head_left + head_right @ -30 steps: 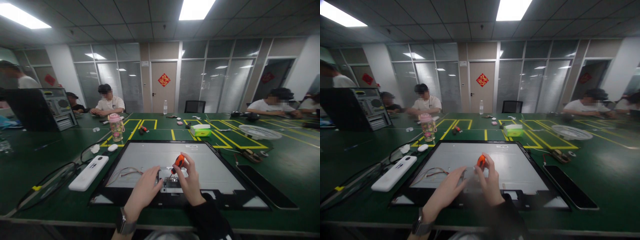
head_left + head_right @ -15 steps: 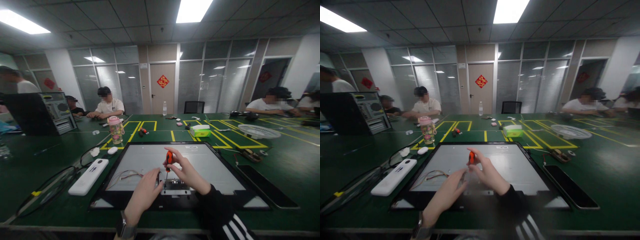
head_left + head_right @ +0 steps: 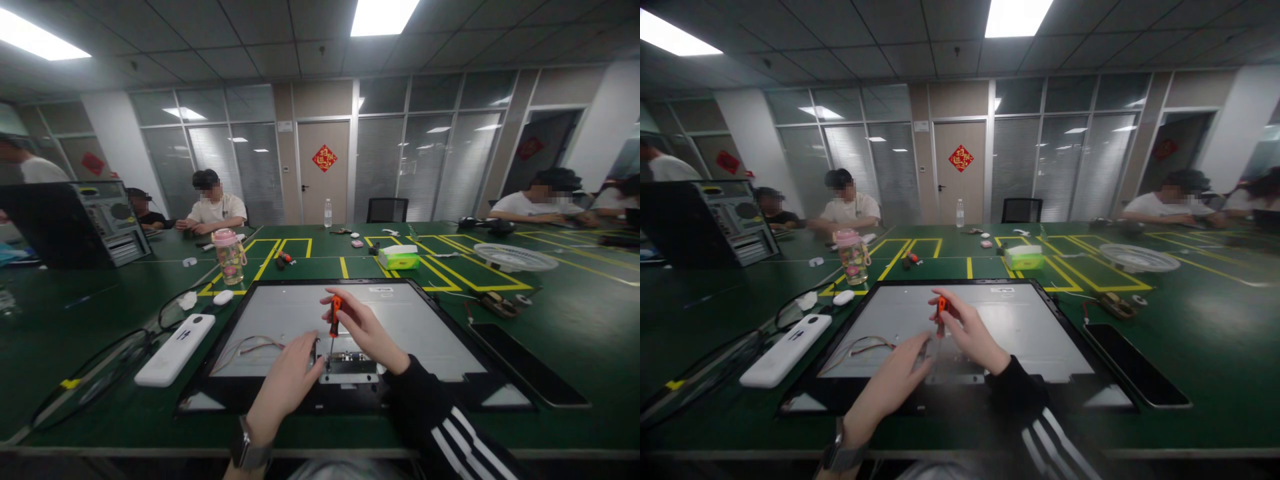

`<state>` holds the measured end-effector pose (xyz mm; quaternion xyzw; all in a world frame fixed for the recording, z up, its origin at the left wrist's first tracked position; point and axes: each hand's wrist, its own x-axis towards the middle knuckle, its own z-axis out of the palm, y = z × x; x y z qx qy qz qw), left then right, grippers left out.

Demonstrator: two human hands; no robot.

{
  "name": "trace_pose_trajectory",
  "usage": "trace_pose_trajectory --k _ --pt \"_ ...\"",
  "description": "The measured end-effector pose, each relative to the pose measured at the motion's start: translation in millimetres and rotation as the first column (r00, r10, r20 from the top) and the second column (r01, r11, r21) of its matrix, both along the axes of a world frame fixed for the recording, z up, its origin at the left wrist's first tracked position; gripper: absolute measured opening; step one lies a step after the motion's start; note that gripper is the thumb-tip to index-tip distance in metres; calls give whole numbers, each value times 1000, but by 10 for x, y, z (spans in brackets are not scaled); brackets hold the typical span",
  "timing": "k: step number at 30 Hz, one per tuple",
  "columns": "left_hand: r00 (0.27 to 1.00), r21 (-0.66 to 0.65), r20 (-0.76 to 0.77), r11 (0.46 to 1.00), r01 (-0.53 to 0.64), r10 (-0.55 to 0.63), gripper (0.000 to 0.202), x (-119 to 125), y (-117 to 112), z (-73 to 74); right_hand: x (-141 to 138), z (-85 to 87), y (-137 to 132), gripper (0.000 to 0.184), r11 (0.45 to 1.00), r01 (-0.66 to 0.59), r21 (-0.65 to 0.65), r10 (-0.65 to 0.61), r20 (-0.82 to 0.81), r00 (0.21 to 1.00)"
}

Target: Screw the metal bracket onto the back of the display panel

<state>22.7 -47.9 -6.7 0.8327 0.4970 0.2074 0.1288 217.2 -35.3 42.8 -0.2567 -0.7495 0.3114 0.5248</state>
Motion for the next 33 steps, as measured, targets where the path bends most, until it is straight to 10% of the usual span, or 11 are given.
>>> trace_pose_trajectory --k 9,14,21,27,33 --pt "1000 -1 0 1000 -2 2 49 -19 15 -51 32 -29 39 26 899 287 332 -311 21 950" --pt "1000 14 -18 1000 -5 5 49 -8 11 -46 28 -48 26 35 968 162 190 -157 -41 987" --pt "1000 51 -4 999 -1 1 45 -19 1 -41 15 -61 53 17 951 292 99 -277 -141 950" --pt "999 31 -42 1000 -2 3 48 -5 6 -21 42 -75 33 35 997 83 -4 -82 -162 983" --pt "1000 49 -18 999 -2 3 50 -13 23 -76 30 -81 58 24 963 256 82 -243 -145 959"
